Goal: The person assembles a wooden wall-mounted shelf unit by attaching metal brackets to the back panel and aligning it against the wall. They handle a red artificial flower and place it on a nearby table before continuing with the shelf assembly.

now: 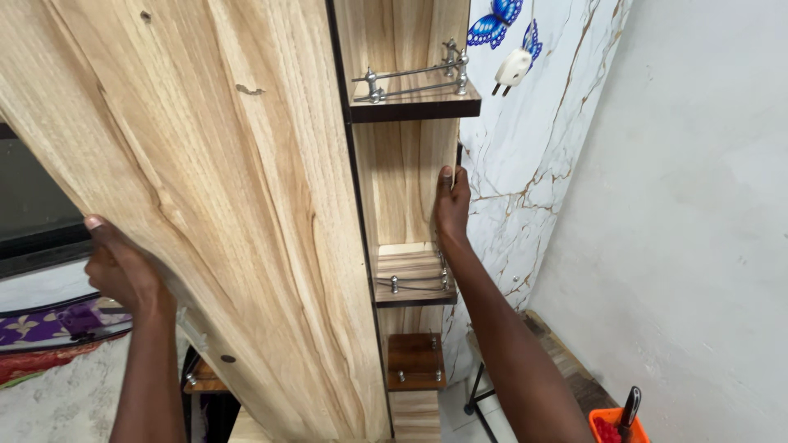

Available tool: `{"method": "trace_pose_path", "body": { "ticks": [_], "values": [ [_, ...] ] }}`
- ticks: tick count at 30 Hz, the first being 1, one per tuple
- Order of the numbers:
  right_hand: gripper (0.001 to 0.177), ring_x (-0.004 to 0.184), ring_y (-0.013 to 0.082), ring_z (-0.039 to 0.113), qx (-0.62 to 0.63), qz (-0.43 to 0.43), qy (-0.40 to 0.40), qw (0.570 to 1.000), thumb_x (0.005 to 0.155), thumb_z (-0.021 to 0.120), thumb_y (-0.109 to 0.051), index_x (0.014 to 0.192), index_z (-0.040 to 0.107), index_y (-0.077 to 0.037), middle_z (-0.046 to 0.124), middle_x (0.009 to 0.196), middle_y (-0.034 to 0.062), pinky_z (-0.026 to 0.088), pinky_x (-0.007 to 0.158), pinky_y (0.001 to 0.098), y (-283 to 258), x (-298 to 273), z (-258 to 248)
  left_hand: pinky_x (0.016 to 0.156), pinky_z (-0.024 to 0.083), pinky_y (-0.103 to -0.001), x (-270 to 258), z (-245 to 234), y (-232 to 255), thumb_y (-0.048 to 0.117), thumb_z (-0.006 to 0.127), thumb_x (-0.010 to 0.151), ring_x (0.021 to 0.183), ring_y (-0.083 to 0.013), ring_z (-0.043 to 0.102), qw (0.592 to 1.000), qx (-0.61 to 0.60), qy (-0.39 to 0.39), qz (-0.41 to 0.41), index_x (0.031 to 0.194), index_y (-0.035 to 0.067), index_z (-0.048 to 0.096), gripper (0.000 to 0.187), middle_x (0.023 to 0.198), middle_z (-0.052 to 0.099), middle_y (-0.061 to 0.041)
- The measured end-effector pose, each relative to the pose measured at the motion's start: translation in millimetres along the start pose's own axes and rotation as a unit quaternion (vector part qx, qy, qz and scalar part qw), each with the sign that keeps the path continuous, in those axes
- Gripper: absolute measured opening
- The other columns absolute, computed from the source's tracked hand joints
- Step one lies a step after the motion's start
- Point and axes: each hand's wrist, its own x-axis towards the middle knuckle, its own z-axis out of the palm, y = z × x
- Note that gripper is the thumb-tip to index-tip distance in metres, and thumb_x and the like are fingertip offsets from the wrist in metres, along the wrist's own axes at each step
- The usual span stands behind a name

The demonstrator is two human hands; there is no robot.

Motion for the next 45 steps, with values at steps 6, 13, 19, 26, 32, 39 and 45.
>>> {"method": "trace_pose_path", "body": {
  "ticks": [6, 13, 19, 26, 32, 39, 45],
  "values": [
    [0.053, 0.085, 0.0162, 0.041, -0.027, 0.0, -0.002, 1.0, 0.109, 0.047, -0.054, 0.1, 0.051, -0.002, 0.047, 0.088, 0.0064, 0.044, 0.08, 0.0331, 10.7, 1.5, -0.9, 0.067, 0.043, -0.043, -8.1, 1.6, 4.7, 0.068, 0.03, 0.115, 0.067, -0.0191, 0.041, 0.993, 0.108, 0.012, -0.049, 0.073, 0.006, 0.041, 0.076, 0.067, 0.041, -0.003],
    [0.049, 0.085, 0.0154, 0.047, -0.052, -0.01, 0.02, 0.998, 0.106, 0.049, -0.051, 0.107, 0.057, -0.002, 0.054, 0.09, 0.0064, 0.045, 0.08, 0.0328, 16.5, 6.7, 0.1, 0.065, 0.046, -0.047, -14.3, 9.8, 14.3, 0.061, 0.026, 0.115, 0.065, -0.0236, 0.054, 0.993, 0.111, 0.041, -0.012, 0.078, 0.007, 0.051, 0.071, 0.071, 0.058, -0.009],
    [0.057, 0.083, 0.0196, 0.035, -0.088, 0.046, 0.03, 0.995, 0.111, 0.05, -0.053, 0.1, 0.048, 0.003, 0.04, 0.087, 0.0097, 0.041, 0.075, 0.0364, 14.3, 7.7, 0.8, 0.061, 0.04, -0.05, -13.4, 11.7, 21.9, 0.059, 0.026, 0.118, 0.06, -0.0278, 0.051, 0.99, 0.127, 0.061, 0.016, 0.078, 0.004, 0.053, 0.073, 0.066, 0.054, -0.01],
    [0.054, 0.082, 0.0161, 0.042, -0.074, 0.008, 0.031, 0.997, 0.105, 0.049, -0.057, 0.1, 0.051, -0.003, 0.048, 0.085, 0.0058, 0.044, 0.078, 0.0328, 8.5, 0.7, -5.9, 0.058, 0.035, -0.049, -14.0, 9.0, 18.1, 0.06, 0.023, 0.117, 0.055, -0.0267, 0.041, 0.989, 0.14, 0.043, -0.014, 0.072, 0.005, 0.042, 0.074, 0.058, 0.04, -0.008],
    [0.061, 0.083, 0.0165, 0.04, -0.096, 0.012, 0.043, 0.994, 0.104, 0.049, -0.062, 0.098, 0.048, -0.002, 0.044, 0.086, 0.0062, 0.043, 0.078, 0.0338, 2.3, -3.7, -13.4, 0.055, 0.034, -0.046, -12.6, 8.7, 11.5, 0.063, 0.021, 0.116, 0.053, -0.0243, 0.035, 0.987, 0.151, 0.033, -0.041, 0.069, 0.007, 0.034, 0.074, 0.057, 0.032, -0.005],
    [0.057, 0.087, 0.0126, 0.046, -0.114, -0.019, 0.054, 0.992, 0.104, 0.048, -0.063, 0.103, 0.047, -0.006, 0.05, 0.088, 0.0019, 0.043, 0.081, 0.0317, -5.9, -14.0, -26.1, 0.056, 0.045, -0.044, -12.1, 9.2, 9.2, 0.065, 0.02, 0.114, 0.054, -0.0225, 0.05, 0.992, 0.125, 0.026, -0.017, 0.091, 0.002, 0.067, 0.082, 0.058, 0.046, -0.005],
    [0.055, 0.078, 0.0148, 0.038, -0.115, 0.002, 0.071, 0.991, 0.103, 0.049, -0.058, 0.096, 0.047, -0.003, 0.043, 0.082, 0.0037, 0.042, 0.072, 0.0336, -29.8, -32.2, -33.4, 0.063, 0.048, -0.046, -15.2, 4.2, 20.3, 0.065, 0.018, 0.114, 0.061, -0.0253, 0.057, 0.995, 0.104, -0.001, -0.012, 0.101, -0.005, 0.07, 0.088, 0.063, 0.054, -0.008]
  ]
}}
